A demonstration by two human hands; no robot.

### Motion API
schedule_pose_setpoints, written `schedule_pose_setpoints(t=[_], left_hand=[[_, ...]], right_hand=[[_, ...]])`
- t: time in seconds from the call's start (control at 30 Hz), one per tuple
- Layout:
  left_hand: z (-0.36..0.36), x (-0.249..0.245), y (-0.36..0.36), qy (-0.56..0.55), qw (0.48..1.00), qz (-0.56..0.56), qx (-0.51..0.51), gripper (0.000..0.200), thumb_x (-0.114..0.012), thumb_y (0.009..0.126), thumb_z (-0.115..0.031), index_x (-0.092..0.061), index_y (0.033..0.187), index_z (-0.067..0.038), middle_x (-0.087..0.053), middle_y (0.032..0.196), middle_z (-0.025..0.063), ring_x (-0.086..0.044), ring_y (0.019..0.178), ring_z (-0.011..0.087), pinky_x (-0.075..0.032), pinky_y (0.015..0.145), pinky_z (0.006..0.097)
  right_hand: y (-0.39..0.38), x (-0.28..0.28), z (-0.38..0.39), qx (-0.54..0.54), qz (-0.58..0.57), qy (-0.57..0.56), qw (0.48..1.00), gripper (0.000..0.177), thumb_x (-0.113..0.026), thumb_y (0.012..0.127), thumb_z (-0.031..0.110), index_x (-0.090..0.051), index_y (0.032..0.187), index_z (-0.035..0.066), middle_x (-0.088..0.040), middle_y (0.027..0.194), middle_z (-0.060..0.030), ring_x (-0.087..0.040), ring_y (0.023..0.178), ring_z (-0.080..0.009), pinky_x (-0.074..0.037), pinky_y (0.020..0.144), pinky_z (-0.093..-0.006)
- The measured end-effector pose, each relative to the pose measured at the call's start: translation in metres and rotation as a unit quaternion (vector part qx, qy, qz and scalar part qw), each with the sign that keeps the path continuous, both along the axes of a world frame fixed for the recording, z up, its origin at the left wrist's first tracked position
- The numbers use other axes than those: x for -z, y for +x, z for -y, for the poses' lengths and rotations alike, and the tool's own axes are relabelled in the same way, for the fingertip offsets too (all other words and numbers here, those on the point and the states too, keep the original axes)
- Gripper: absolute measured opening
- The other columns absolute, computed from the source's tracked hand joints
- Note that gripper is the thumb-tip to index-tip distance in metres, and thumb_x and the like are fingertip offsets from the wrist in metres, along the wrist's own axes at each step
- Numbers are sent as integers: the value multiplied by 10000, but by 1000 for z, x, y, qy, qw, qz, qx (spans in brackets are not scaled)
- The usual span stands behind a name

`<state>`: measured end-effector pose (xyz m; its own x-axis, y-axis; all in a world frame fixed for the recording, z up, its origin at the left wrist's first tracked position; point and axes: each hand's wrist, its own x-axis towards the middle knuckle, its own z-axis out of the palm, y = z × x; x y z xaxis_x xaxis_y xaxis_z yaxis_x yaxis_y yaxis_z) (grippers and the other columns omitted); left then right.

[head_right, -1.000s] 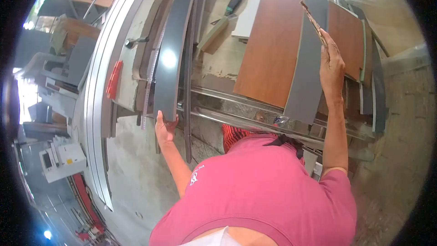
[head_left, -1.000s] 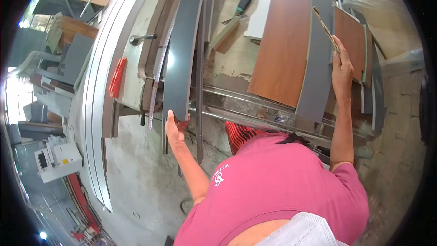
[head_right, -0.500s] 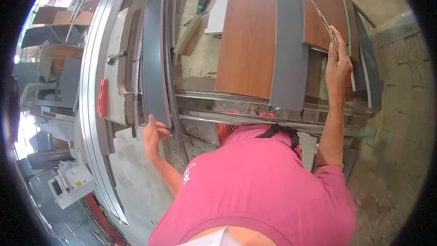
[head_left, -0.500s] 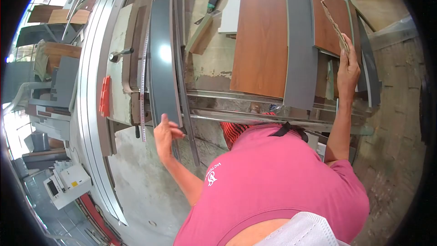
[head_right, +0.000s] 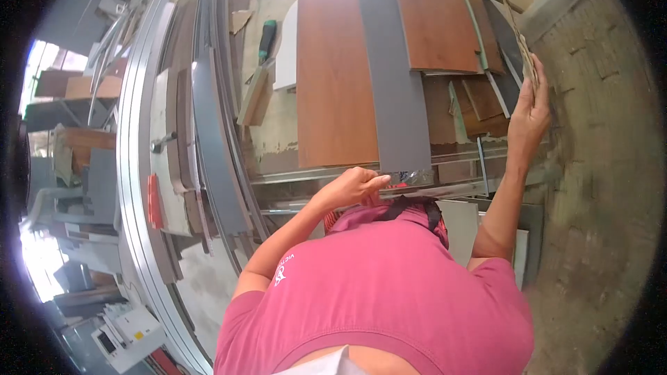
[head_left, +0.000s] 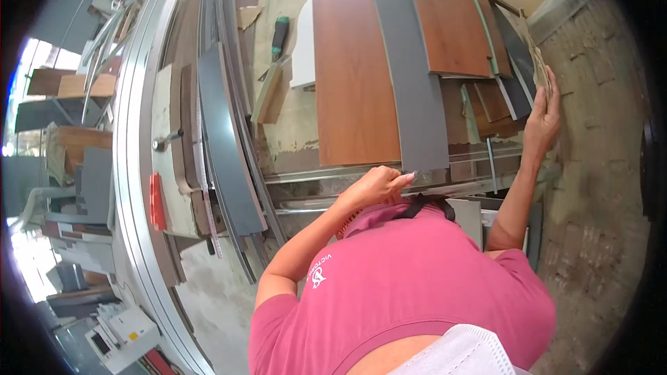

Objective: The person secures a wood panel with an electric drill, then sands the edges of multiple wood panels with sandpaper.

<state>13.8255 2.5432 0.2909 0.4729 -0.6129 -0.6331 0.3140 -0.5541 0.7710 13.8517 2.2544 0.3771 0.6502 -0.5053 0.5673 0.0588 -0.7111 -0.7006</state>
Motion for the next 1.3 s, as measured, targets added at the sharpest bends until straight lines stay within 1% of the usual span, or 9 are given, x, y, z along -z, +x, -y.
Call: schedule_pose_setpoints(t=[0.13,0.2,0.27,0.4,0.47,0.87,1.03,1.1,1.3], left_hand=[[21,-3,25,-138,983,93,-82,451,-465,921,-397,-561,1003,36,-631,949,144,-637,762,212,-526,730,355],[41,-15,55,-254,939,-119,-199,495,-452,927,-379,-437,1198,34,-555,1145,186,-601,973,280,-492,859,387],[64,-11,89,-383,812,-356,-260,596,-429,936,-357,-244,1339,42,-392,1322,223,-467,1168,345,-444,938,420],[111,3,135,-344,783,-360,-373,704,-413,939,-359,-42,1388,35,-199,1425,224,-394,1219,385,-406,976,454],[125,7,149,-366,706,-412,-444,722,-409,940,-363,6,1394,16,-124,1447,215,-391,1219,395,-397,981,468],[170,-6,153,-387,611,-428,-542,757,-487,859,-514,-186,1344,-16,-272,1374,182,-459,1154,362,-426,947,450],[178,7,166,-356,629,-422,-548,686,-575,792,-554,-372,1235,-71,-473,1147,95,-573,824,228,-517,635,321],[179,8,177,-288,643,-437,-559,510,-625,757,-557,-497,1010,-134,-521,847,28,-505,620,146,-424,495,248],[175,22,200,-281,695,-365,-552,325,-658,776,-459,-507,847,-180,-483,678,-4,-447,535,129,-382,496,238]], right_hand=[[-23,11,17,47,-25,24,998,327,-410,955,179,-500,1252,79,-538,1231,-83,-523,1112,-185,-419,912,-312],[-28,10,10,61,-44,29,997,322,-411,956,178,-508,1241,64,-555,1210,-86,-532,1100,-185,-421,899,-305],[-34,8,6,51,-31,24,998,315,-414,953,162,-512,1228,45,-566,1196,-90,-538,1090,-183,-419,891,-304],[-54,11,14,44,-7,9,999,312,-412,945,127,-503,1226,26,-562,1201,-92,-538,1080,-177,-408,902,-298],[-72,12,21,71,-1,3,997,318,-404,956,177,-511,1236,70,-572,1195,-99,-548,1098,-218,-429,877,-315],[-151,24,50,193,-45,33,980,339,-395,957,202,-492,1248,58,-544,1222,-116,-519,1134,-235,-424,916,-350],[-159,25,49,201,-40,41,978,337,-395,956,186,-487,1247,43,-538,1229,-116,-513,1130,-228,-408,927,-337],[-162,25,50,202,-41,41,978,332,-400,954,171,-490,1239,27,-535,1230,-116,-512,1120,-215,-397,930,-321],[-155,24,48,179,-46,39,982,344,-382,961,210,-488,1257,71,-538,1230,-116,-513,1140,-243,-416,923,-349]])
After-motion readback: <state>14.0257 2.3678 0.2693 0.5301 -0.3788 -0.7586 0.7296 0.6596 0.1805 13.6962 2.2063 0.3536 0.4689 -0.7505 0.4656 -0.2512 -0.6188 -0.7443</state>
